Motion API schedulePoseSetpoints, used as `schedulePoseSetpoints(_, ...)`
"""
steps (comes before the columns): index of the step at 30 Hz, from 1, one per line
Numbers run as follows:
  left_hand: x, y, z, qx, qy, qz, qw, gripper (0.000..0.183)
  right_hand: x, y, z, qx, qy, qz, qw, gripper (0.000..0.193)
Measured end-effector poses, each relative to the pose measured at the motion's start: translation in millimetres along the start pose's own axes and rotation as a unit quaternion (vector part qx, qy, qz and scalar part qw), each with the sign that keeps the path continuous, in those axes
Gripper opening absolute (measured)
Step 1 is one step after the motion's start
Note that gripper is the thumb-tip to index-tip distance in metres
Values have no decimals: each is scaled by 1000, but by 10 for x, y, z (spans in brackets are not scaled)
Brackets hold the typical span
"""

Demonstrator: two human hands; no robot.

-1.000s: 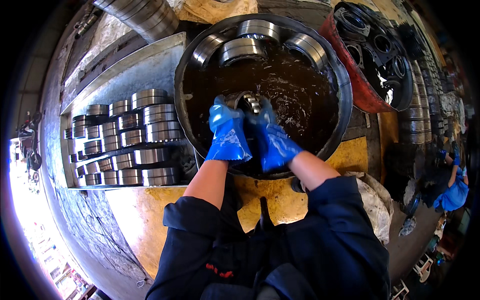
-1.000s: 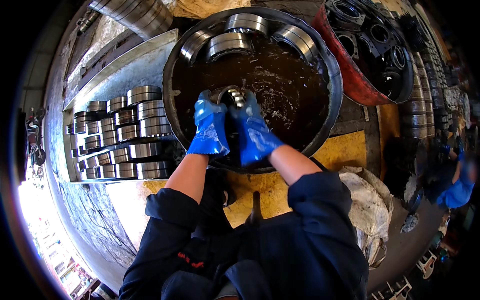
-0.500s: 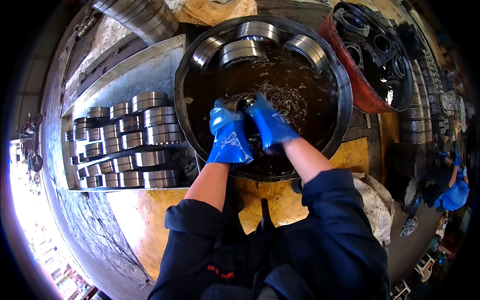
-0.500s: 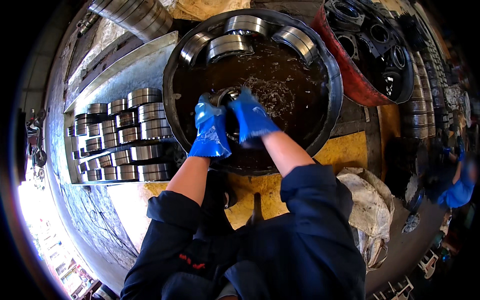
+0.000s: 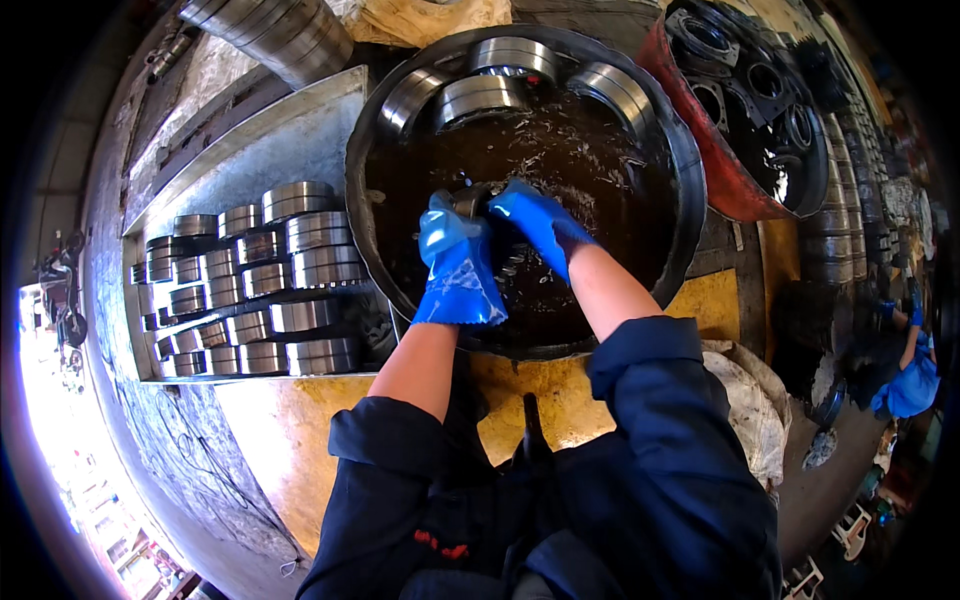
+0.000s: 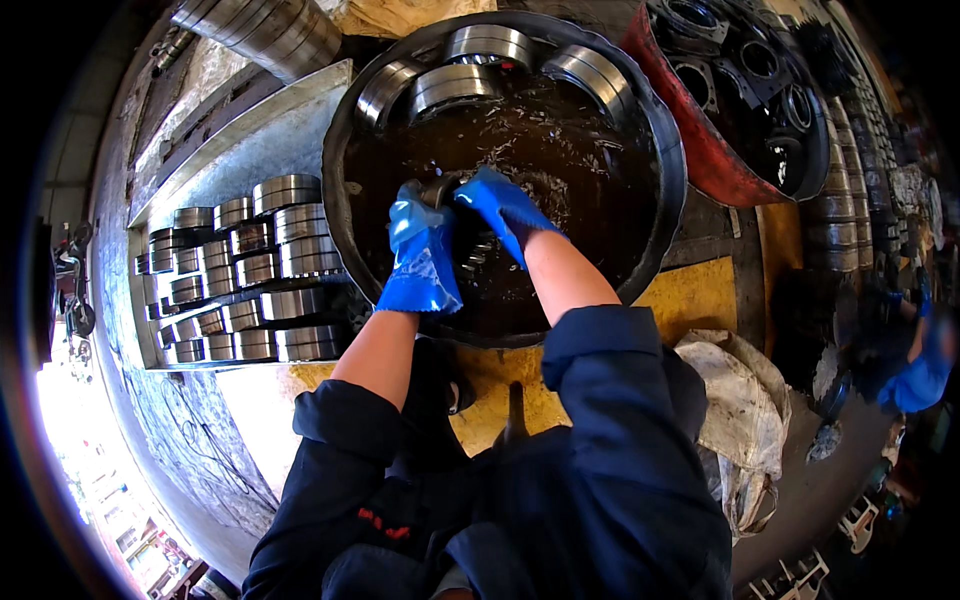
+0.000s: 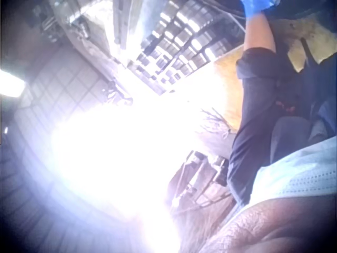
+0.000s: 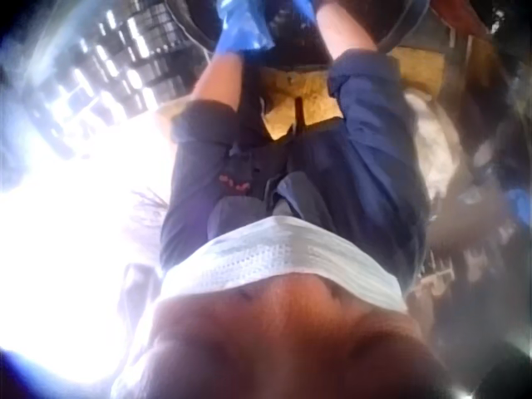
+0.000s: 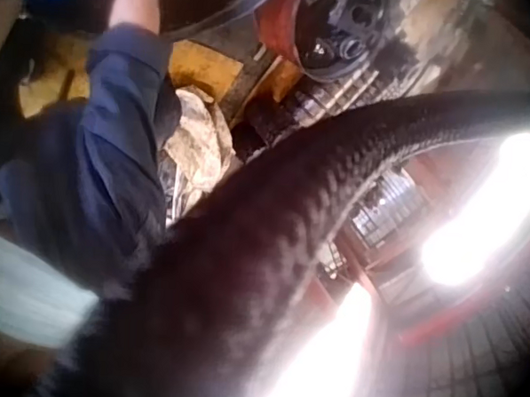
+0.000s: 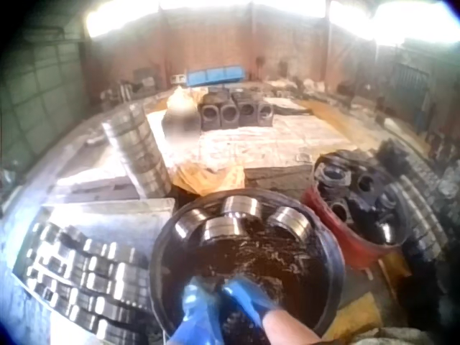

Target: The person cleans metal ring components by submerging them in a container of liquid and using a brush to scrub the surfaces. The person picks up one metal ring at a time from a tray, rinses and scrubs it in the dark liquid, and then sets it aside.

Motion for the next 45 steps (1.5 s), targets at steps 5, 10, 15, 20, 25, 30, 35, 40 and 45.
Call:
schedulePoseSetpoints(5,11,33,-84,4,11,5,1000,59,-370,-558,429,80,-66,257,961,99)
schedulePoseSetpoints(10,46,-53,-64,-3,1,14,1000,60,-459,-321,338,34,-42,265,963,85)
schedulePoseSetpoints(15,72,-30,9,-2,-4,12,1000,59,-294,52,-190,-153,179,120,964,43)
schedulePoseSetpoints(20,42,33,-63,4,20,-3,1000,59,-127,-254,178,26,-35,216,975,61)
schedulePoseSetpoints(25,42,-53,-11,-3,36,-20,999,62,-297,-585,810,80,-27,365,927,90)
schedulePoseSetpoints(30,40,-6,-44,-13,28,-13,999,63,-295,-60,129,15,4,201,979,70)
schedulePoseSetpoints(35,-16,-70,60,-40,13,-15,999,61,-36,-67,236,48,6,169,984,64)
schedulePoseSetpoints(40,23,2,-54,-6,24,-23,999,63,-325,-562,487,137,35,373,917,89)
schedulePoseSetpoints(45,11,29,-110,3,-4,22,1000,62,-536,-352,230,-36,-31,239,970,84)
Point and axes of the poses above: each hand's wrist, its own x-axis towards the middle knuckle, its own y-axis out of the back of the hand, z = x × y, the point moved 4 cm from there along x, towards the middle knuckle, and after that the axes turned 13 degrees about -y, right-handed, at the moved point
